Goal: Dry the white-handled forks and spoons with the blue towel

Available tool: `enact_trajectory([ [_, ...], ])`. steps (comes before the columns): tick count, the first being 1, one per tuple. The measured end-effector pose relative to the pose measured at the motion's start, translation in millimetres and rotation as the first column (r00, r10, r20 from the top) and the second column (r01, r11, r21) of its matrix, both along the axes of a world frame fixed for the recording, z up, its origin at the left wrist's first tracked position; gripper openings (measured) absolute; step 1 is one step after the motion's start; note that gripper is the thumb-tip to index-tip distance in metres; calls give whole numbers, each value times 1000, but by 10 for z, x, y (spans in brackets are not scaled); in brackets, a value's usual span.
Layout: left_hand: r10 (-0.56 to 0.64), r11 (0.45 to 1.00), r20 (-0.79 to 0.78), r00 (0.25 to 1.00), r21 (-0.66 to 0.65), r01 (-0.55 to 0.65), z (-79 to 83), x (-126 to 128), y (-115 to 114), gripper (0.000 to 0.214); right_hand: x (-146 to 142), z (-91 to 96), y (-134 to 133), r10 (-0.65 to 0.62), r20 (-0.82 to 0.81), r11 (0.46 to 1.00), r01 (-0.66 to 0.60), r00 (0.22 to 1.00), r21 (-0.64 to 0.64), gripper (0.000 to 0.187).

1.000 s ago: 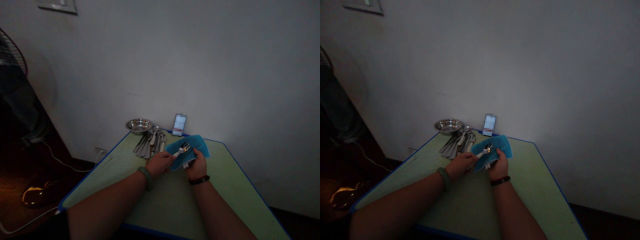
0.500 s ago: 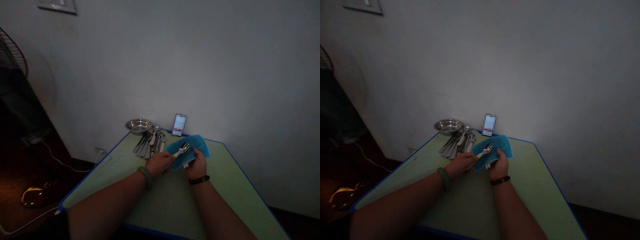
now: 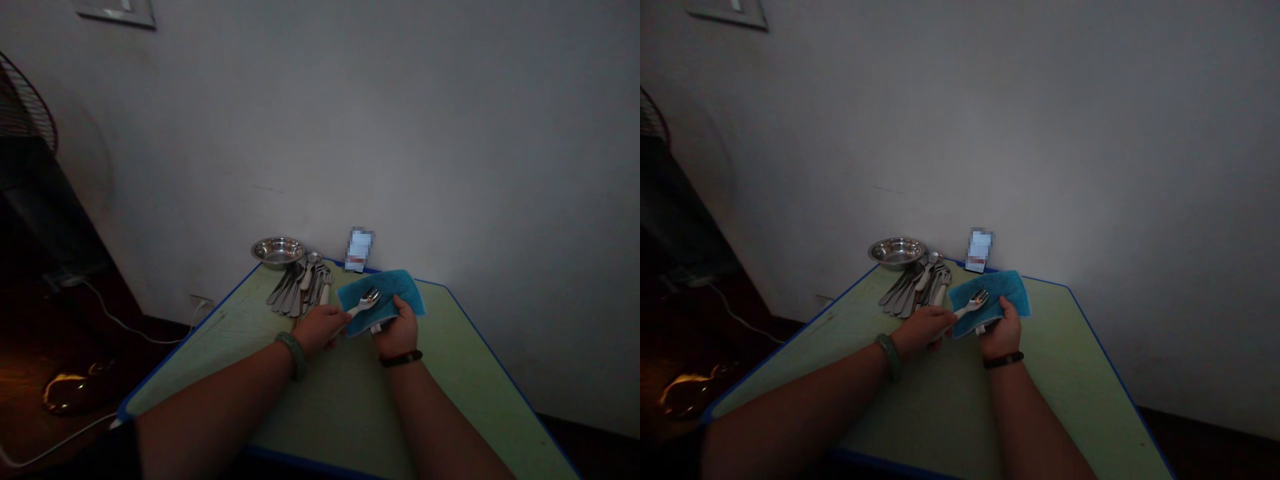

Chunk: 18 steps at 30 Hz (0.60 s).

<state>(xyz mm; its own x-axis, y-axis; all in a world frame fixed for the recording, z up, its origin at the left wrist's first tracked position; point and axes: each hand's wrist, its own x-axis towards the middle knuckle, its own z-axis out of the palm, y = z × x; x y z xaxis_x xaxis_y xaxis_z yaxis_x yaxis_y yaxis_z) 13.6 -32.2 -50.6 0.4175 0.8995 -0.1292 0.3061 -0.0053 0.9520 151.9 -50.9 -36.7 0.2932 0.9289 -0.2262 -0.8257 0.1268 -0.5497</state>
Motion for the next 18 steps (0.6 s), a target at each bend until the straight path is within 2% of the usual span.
enact_trajectory([
  [4,1,1000,-29,1000,4,0,30,-7,-18,34,-3,22,-2,-19,-27,1000,19,999,-14,28],
  [9,13,996,-55,998,89,-8,27,-13,-25,34,7,-6,14,-79,-5,997,79,997,-7,27],
  [18,16,994,-73,997,108,-9,12,-19,-16,35,15,-26,5,20,-10,999,-20,1000,-25,20],
])
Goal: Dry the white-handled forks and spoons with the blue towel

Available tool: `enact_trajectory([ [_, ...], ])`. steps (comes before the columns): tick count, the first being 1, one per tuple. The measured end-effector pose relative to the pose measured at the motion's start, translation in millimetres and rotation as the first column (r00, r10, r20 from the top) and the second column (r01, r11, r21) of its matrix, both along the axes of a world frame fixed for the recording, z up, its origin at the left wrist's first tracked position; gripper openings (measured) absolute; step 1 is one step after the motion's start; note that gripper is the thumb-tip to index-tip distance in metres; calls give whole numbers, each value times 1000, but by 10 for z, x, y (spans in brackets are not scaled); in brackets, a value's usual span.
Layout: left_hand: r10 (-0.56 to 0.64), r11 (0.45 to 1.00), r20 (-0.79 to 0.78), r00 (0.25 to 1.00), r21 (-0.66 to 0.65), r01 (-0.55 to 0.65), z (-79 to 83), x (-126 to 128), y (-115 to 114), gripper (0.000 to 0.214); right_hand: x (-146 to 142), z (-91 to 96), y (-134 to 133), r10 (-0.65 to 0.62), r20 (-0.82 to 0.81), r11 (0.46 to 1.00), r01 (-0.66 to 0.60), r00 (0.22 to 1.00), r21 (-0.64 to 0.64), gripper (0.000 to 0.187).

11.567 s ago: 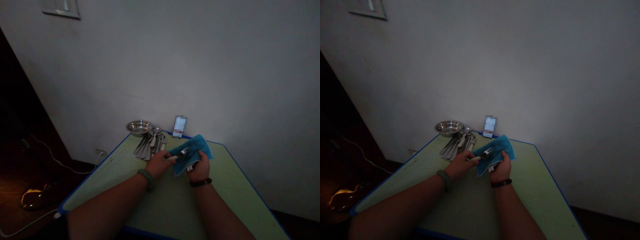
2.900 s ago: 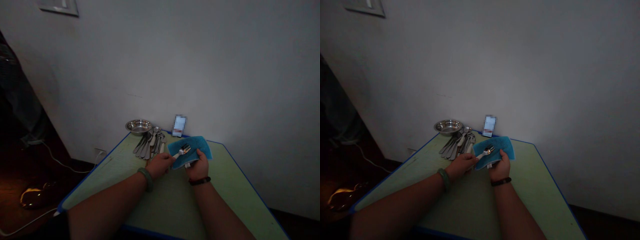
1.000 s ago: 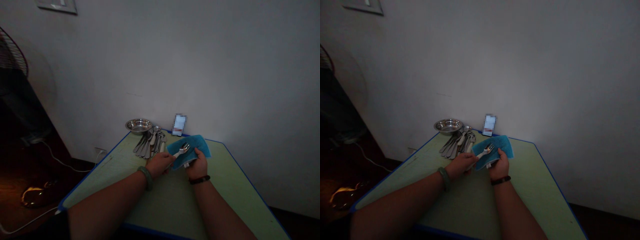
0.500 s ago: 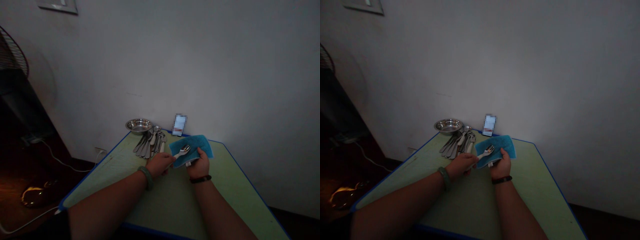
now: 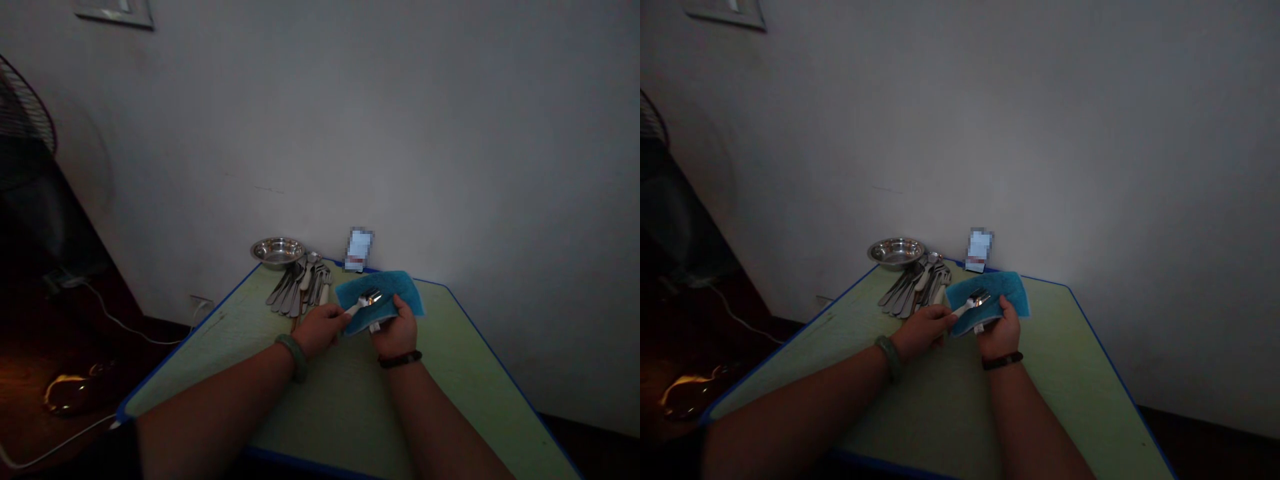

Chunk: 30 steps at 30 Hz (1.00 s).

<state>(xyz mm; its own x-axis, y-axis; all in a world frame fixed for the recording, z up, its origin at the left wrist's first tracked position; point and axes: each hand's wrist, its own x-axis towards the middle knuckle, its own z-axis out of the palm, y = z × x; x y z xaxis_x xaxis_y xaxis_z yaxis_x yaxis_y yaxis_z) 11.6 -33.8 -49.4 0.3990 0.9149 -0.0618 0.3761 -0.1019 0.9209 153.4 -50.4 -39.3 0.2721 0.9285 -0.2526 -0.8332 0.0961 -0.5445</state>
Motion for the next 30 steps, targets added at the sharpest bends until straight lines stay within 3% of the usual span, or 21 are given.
enact_trajectory([
  [14,8,1000,83,997,-10,-7,-94,19,51,35,-6,-10,7,-8,-2,1000,8,1000,26,24],
  [30,-15,1000,54,998,13,14,-61,0,33,36,52,-31,43,-98,-5,995,98,995,-9,26],
])
